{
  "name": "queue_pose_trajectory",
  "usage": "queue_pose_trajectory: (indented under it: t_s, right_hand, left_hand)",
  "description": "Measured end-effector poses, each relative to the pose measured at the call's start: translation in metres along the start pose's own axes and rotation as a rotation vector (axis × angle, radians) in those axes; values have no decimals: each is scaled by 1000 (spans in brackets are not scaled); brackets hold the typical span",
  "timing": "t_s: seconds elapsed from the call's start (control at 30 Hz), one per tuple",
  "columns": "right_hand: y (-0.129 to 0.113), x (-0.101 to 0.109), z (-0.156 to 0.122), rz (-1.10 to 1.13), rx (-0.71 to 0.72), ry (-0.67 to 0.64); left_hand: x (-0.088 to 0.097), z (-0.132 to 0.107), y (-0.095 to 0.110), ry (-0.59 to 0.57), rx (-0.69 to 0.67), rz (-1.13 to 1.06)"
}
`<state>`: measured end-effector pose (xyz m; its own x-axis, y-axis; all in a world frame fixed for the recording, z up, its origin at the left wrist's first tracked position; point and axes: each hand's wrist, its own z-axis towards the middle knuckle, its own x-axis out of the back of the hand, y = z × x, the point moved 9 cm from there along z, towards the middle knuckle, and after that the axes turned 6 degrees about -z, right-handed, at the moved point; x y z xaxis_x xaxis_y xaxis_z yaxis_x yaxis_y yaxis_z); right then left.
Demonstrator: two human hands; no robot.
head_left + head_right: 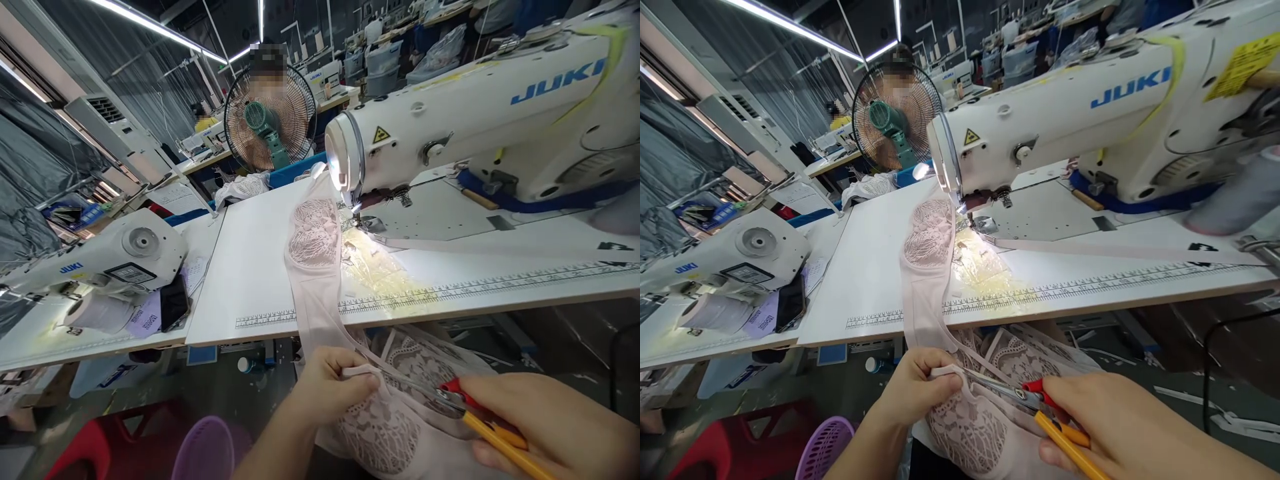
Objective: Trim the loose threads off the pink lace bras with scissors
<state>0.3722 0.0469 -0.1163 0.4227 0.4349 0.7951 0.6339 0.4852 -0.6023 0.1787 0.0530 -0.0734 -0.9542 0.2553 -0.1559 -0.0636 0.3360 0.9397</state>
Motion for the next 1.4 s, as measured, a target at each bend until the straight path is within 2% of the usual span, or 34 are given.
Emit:
queue_pose_trajectory:
  t_s: [0.1,0.53,0.67,0.87,0.97,1.17,1.4]
  right_hand:
    - [0,-11,-1,-24,3,-157]
    - [4,-19,-3,-45,-11,-179]
    - [6,-19,-3,-30,-13,-168]
    - [11,-19,-3,18,-27,-148]
    - [11,-17,-3,-13,-17,-94]
    - [3,-11,0,-116,-13,-18]
    - [-6,-10,1,-130,-29,-32]
  left_hand:
    - [1,0,-1,11,15,22]
    - [4,3,-7,-8,36,70]
    - [5,3,-9,0,38,62]
    - [0,4,-6,-49,15,40]
    - [-1,5,-6,-38,41,83]
    - [-6,4,-4,-44,62,112]
    - [-7,3,-6,-82,58,78]
